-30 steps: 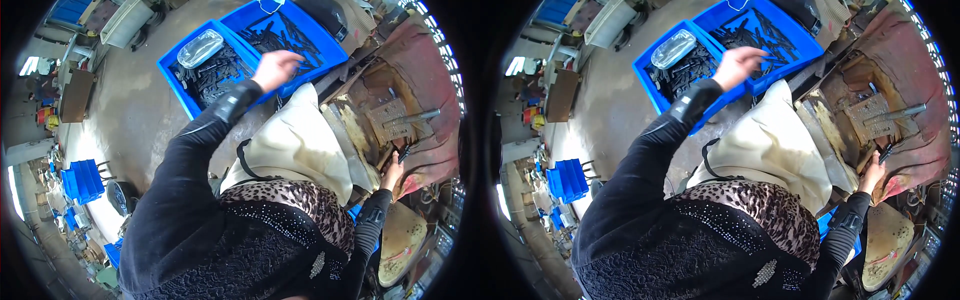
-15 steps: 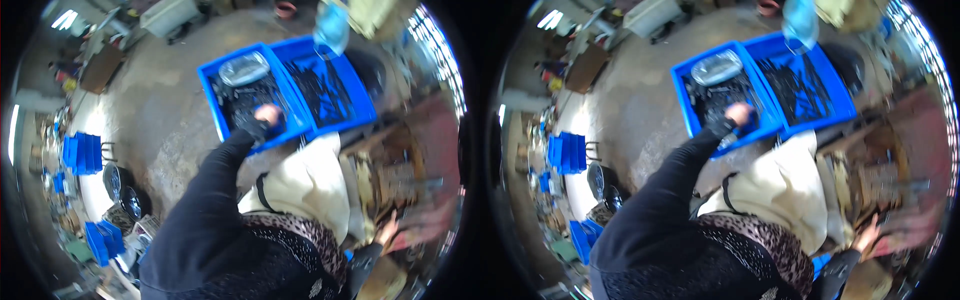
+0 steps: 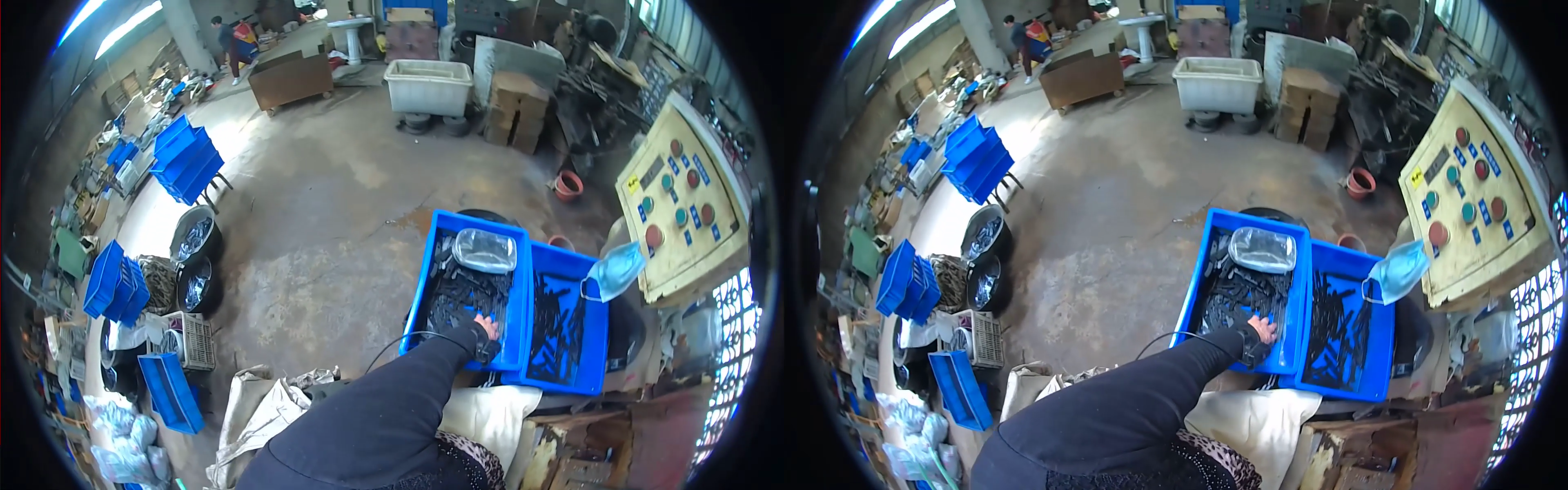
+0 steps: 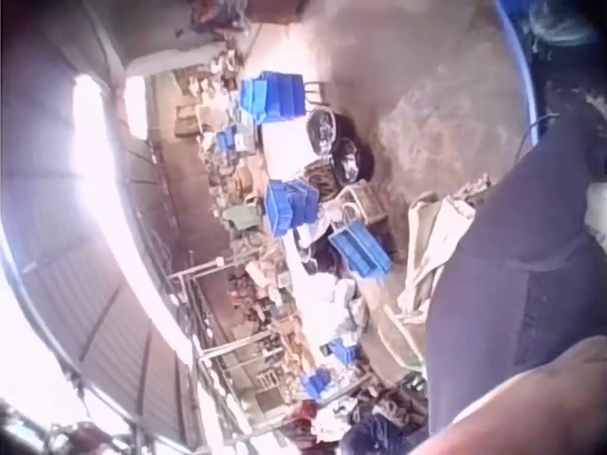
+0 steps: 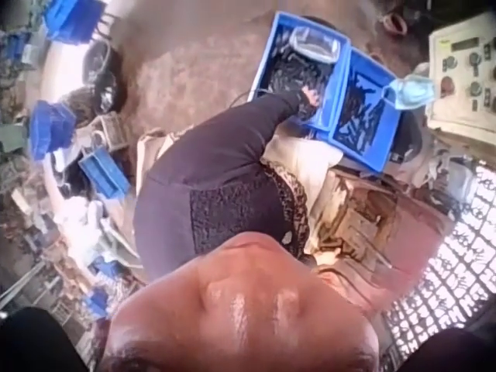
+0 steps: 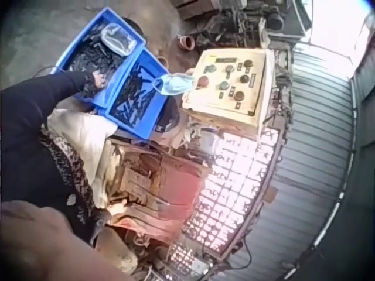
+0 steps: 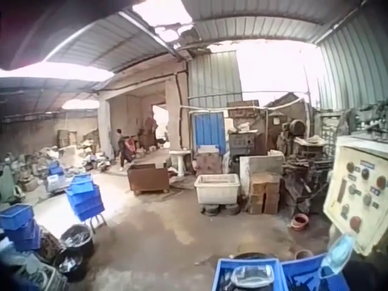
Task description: The person picks up metal pieces from a blue bin, holds them against a grinding wheel, and places them into another blue bin. They then pick up a pair of glasses to inspect them before returning to grinding more metal pieces.
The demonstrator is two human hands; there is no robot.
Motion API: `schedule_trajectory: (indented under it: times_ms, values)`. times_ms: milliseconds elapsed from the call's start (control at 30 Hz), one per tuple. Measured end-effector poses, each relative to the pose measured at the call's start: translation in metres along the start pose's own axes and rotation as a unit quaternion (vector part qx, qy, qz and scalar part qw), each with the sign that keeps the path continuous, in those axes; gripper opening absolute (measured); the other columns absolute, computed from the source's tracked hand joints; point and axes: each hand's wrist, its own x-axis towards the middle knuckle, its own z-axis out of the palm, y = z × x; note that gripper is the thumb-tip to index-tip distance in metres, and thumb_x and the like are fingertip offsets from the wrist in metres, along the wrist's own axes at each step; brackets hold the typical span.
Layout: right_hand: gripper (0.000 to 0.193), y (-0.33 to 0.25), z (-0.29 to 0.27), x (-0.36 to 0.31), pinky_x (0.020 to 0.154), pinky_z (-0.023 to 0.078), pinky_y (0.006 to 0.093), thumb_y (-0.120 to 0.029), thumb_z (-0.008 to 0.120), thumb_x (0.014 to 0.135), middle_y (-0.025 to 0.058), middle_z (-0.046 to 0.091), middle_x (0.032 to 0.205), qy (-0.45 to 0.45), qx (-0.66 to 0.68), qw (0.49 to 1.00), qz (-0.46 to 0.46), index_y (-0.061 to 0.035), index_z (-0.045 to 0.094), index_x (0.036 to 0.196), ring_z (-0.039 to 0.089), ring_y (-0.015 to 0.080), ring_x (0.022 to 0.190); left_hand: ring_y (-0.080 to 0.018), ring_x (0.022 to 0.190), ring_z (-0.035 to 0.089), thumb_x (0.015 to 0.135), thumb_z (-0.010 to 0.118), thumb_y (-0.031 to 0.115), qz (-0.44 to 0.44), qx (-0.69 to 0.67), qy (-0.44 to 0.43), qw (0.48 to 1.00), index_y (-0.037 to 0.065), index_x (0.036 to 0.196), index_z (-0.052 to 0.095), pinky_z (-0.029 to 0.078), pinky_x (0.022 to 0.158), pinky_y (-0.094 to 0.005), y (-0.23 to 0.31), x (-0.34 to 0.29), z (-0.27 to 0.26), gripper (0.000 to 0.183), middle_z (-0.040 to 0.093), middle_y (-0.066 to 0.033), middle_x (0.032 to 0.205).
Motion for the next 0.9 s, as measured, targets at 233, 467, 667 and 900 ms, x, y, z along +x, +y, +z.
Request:
schedule_trajectory:
  times_ms: [233, 467, 667, 900]
  values:
    - [0.065, -0.035, 0.006, -0.037, 0.077, 0.050, 0.0440, -0.031, 0.057, 0.093, 0.0273, 0.064, 0.104, 0.040, -0.039, 0.997, -0.055, -0.0064, 0.032, 0.148, 0.059, 0.0353, 0.082, -0.0260, 0.089, 0.058, 0.080, 0.055, 0.027, -0.040, -0.002, 0.275, 0.961, 0.018, 0.091, 0.066, 0.048, 0.057, -0.0393, -0.019, 0.018, 0.023, 0.017, 0.058, -0.0059, 0.100]
    - [0.048, 0.019, 0.016, 0.037, 0.096, 0.044, 0.0337, -0.029, 0.063, 0.093, 0.0217, 0.063, 0.118, 0.050, -0.089, 0.985, -0.142, 0.0098, 0.057, 0.120, 0.059, 0.0244, 0.100, -0.0355, 0.125, 0.046, 0.081, 0.057, 0.023, -0.059, 0.077, 0.219, 0.971, 0.019, 0.128, 0.056, 0.045, 0.087, -0.0580, -0.080, -0.005, 0.029, 0.047, 0.042, -0.0077, 0.145]
    - [0.047, 0.034, 0.001, 0.050, 0.090, 0.043, 0.0320, -0.029, 0.064, 0.092, 0.0192, 0.066, 0.113, 0.056, -0.136, 0.988, -0.042, 0.0089, 0.058, 0.118, 0.058, 0.0226, 0.097, -0.0418, 0.142, 0.021, 0.077, 0.059, 0.017, -0.052, -0.042, -0.123, 0.990, 0.017, 0.146, 0.037, 0.023, 0.112, -0.0580, -0.052, -0.016, -0.045, 0.072, 0.025, -0.0086, 0.156]
    - [0.045, 0.000, 0.028, 0.032, 0.095, 0.043, 0.0321, -0.027, 0.061, 0.095, 0.0213, 0.064, 0.118, 0.042, -0.172, 0.971, -0.160, 0.0104, 0.058, 0.119, 0.058, 0.0233, 0.100, -0.0351, 0.095, 0.063, 0.069, 0.064, 0.012, -0.040, -0.200, -0.015, 0.979, 0.014, 0.101, 0.068, 0.052, 0.082, -0.0434, -0.098, -0.031, -0.052, 0.032, 0.065, -0.0150, 0.102]
